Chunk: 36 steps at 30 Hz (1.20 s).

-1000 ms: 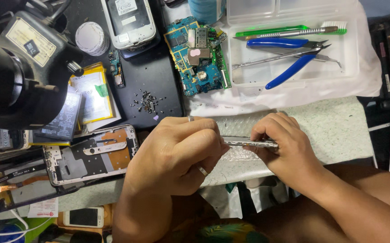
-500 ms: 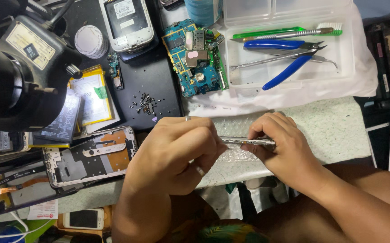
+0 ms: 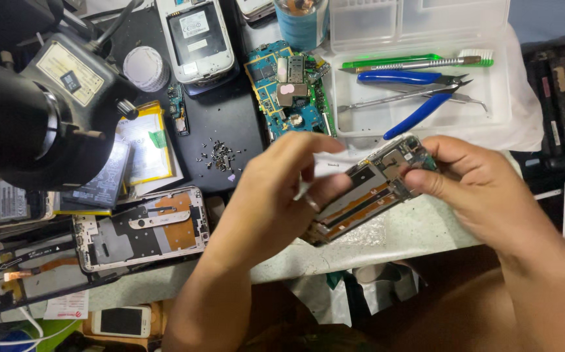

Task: The person uses a screwdriver and tweezers to remove screws and small components from a disassembled smartphone chassis. They carefully lift and reposition internal parts while working at a cluttered electronics repair bench.

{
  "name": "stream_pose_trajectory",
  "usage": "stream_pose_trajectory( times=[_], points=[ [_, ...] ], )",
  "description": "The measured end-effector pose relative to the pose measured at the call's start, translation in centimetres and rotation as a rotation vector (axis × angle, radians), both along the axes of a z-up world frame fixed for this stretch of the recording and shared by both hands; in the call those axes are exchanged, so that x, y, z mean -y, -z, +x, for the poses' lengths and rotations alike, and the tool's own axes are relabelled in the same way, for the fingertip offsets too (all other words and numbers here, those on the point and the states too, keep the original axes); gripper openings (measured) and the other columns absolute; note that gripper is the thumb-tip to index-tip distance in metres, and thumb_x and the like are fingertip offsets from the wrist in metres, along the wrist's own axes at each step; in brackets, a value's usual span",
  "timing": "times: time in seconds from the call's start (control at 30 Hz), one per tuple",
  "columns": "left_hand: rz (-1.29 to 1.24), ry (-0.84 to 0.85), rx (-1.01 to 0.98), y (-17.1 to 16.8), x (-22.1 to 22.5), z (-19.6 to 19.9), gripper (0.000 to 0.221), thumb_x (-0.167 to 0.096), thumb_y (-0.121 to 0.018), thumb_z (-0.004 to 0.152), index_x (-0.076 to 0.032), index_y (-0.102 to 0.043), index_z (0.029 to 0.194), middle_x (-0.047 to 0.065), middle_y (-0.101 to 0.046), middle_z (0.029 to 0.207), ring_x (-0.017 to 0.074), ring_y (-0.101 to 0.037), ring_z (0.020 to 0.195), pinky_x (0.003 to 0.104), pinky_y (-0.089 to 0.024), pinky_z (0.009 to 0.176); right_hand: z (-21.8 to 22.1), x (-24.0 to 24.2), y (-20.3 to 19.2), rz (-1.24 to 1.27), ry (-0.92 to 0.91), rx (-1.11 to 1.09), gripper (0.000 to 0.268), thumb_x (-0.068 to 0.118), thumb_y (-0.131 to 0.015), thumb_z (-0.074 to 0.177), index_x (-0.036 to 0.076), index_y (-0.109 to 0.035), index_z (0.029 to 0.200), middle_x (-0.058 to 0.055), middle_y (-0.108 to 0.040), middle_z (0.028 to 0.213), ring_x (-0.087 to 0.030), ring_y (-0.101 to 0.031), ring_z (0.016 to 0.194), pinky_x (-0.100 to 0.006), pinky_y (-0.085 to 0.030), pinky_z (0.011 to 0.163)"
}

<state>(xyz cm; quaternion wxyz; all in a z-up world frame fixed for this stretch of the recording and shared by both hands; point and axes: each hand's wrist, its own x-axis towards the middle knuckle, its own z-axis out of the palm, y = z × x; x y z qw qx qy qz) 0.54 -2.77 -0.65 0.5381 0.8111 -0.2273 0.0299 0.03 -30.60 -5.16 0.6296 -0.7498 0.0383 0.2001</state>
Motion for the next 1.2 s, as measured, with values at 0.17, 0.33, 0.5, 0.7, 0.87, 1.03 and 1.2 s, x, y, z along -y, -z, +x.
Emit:
stream_pose_trajectory(
  times=[0.17, 0.33, 0.5, 0.7, 0.87, 1.03, 1.2],
  points=[
    [0.016, 0.141, -0.306, 0.9, 1.0, -0.1, 0.027, -0.029, -0.072, 0.099, -0.004, -0.064, 0.104, 0.004, -0.061, 0.082, 0.0090, -0.055, 0.076, 0.029, -0.048, 0.067, 1.0, -1.1, -1.8, 0.015, 0.033, 0.057, 0.026, 0.006, -0.071, 0.091, 0.000, -0.073, 0.116, -0.005, -0.075, 0.103, -0.012, -0.067, 0.097, -0.027, -0.054, 0.089],
    [-0.240, 0.095, -0.494, 3.0, 2.1, 0.3, 0.022, -0.025, -0.064, 0.104, -0.003, -0.064, 0.108, 0.000, -0.061, 0.081, 0.0038, -0.051, 0.080, 0.026, -0.050, 0.071, 1.3, -3.8, -4.5, -0.153, 0.092, 0.601, 0.053, 0.016, -0.084, 0.076, 0.008, -0.064, 0.124, -0.002, -0.060, 0.111, -0.010, -0.058, 0.102, -0.026, -0.053, 0.089],
    [-0.313, 0.044, -0.503, 3.9, 2.5, 0.2, 0.020, -0.023, -0.064, 0.104, -0.003, -0.063, 0.106, -0.003, -0.060, 0.083, 0.0033, -0.051, 0.081, 0.024, -0.050, 0.071, 1.5, -5.2, -5.8, -0.672, 0.020, 0.948, 0.061, 0.013, -0.093, 0.073, 0.005, -0.069, 0.128, -0.014, -0.061, 0.115, -0.026, -0.060, 0.107, -0.036, -0.052, 0.089],
    [-0.355, -0.045, -0.543, 4.0, 2.8, 0.0, 0.021, -0.024, -0.064, 0.105, -0.004, -0.058, 0.099, -0.003, -0.056, 0.078, 0.0035, -0.045, 0.077, 0.026, -0.046, 0.062, 1.9, -6.6, -6.0, -0.903, -0.009, 1.052, 0.054, 0.011, -0.094, 0.068, -0.001, -0.073, 0.117, -0.015, -0.064, 0.102, -0.031, -0.060, 0.094, -0.039, -0.051, 0.078],
    [-0.304, -0.074, -0.577, 3.7, 2.8, 0.1, 0.021, -0.023, -0.064, 0.103, -0.003, -0.060, 0.099, 0.002, -0.057, 0.073, 0.0056, -0.045, 0.070, 0.029, -0.044, 0.057, 2.3, -6.3, -5.7, -0.857, -0.020, 0.950, 0.054, 0.012, -0.093, 0.069, 0.001, -0.075, 0.119, -0.012, -0.065, 0.098, -0.024, -0.062, 0.082, -0.034, -0.052, 0.072],
    [-0.193, -0.020, -0.547, 3.0, 2.3, 0.4, 0.021, -0.022, -0.065, 0.101, -0.002, -0.059, 0.101, 0.008, -0.064, 0.071, 0.0085, -0.052, 0.065, 0.031, -0.049, 0.059, 3.2, -4.8, -5.0, -0.768, -0.051, 0.921, 0.054, 0.012, -0.092, 0.067, 0.002, -0.075, 0.117, -0.012, -0.067, 0.102, -0.021, -0.066, 0.082, -0.030, -0.052, 0.066],
    [-0.170, -0.033, -0.564, 2.8, 2.3, 0.3, 0.023, -0.023, -0.066, 0.100, -0.002, -0.056, 0.097, 0.010, -0.061, 0.068, 0.0104, -0.048, 0.063, 0.033, -0.047, 0.056, 3.3, -4.6, -4.8, -0.658, -0.037, 0.935, 0.052, 0.013, -0.092, 0.073, 0.006, -0.074, 0.121, -0.011, -0.069, 0.104, -0.020, -0.068, 0.089, -0.029, -0.054, 0.074]
  ],
)
